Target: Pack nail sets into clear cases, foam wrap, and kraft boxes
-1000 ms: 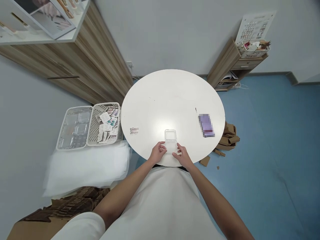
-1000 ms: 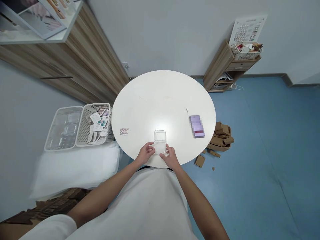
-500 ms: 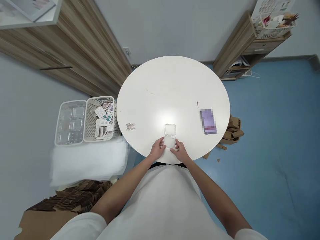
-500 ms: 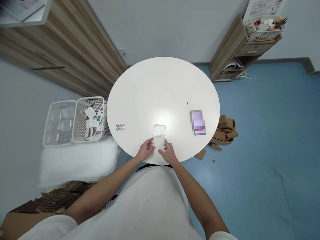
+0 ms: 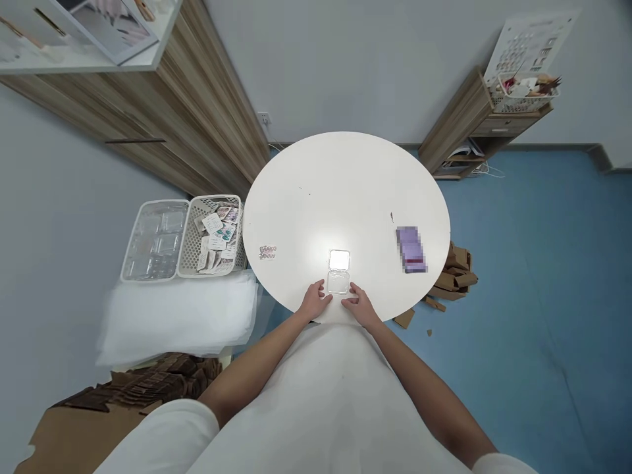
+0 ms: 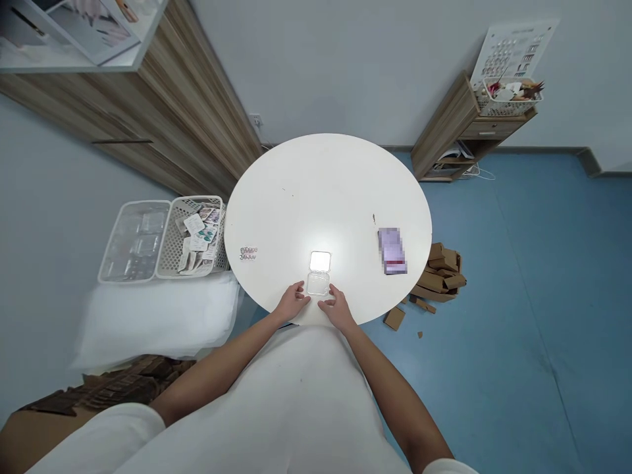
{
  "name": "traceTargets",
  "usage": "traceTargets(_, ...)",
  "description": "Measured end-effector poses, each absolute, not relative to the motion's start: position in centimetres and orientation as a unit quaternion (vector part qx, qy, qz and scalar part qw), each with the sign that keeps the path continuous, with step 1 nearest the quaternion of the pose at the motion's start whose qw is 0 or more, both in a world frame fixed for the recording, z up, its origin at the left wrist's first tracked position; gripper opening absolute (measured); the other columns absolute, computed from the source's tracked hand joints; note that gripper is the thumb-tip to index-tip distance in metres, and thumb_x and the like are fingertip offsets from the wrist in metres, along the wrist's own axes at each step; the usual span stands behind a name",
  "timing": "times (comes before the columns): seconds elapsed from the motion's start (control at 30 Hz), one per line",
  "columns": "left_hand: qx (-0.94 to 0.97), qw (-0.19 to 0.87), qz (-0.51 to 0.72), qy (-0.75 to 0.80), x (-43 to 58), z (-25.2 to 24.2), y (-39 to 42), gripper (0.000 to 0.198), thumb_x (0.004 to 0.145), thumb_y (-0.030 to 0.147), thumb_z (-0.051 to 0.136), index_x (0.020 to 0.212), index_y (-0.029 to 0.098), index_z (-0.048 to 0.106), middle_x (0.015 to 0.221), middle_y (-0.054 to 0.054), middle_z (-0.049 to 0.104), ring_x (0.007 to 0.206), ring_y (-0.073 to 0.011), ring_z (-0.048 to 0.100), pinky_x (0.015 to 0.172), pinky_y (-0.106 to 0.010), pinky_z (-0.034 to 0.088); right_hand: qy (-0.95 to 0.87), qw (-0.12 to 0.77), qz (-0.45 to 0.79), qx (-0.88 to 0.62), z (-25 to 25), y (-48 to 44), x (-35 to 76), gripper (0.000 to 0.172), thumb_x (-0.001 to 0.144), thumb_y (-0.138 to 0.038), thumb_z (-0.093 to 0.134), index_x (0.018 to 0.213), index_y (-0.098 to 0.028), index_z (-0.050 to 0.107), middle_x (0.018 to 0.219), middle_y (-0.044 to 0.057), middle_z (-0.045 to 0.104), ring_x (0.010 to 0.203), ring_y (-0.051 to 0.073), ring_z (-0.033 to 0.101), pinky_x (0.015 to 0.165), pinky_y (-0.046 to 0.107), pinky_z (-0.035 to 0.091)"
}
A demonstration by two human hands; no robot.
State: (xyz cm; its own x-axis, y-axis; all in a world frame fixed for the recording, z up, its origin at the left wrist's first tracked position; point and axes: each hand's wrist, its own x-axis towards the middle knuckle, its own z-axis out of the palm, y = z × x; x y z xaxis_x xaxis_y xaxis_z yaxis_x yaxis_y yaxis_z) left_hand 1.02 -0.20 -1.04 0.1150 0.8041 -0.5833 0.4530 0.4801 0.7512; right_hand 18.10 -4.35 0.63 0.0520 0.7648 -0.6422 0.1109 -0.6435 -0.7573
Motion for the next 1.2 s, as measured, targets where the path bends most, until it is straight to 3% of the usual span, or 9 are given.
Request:
traceTargets(0.6,0.416,0.613,0.207,0.639,2.0,-1.4,-0.6,0.052,0.066,0.025,0.068,0.114,0.015,0.051,0.116,-0.012,0.054,0.097,-0.0191,0.056,0.084,-0.031,0.042,-0.234,0.344,0.648,-0.638,0.2,-4.1,18.1,0.066,0.064,-0.036,0.064,0.125,-0.024,0.041,0.135,0.006,0.038,0.112,0.022,0.049,0.086,0.034,0.047)
traceTargets(1.2,0.382,0.606,0.227,0.66,3.9,-0.7,1.5,0.051,0.07,0.027,0.065,0.117,0.016,0.049,0.119,-0.012,0.05,0.101,-0.0191,0.052,0.087,-0.032,0.042,-0.242,0.336,0.661,-0.626,0.2,-1.1,19.6,0.06,0.066,-0.034,0.064,0.122,-0.025,0.044,0.134,0.005,0.037,0.116,0.023,0.045,0.09,0.036,0.045)
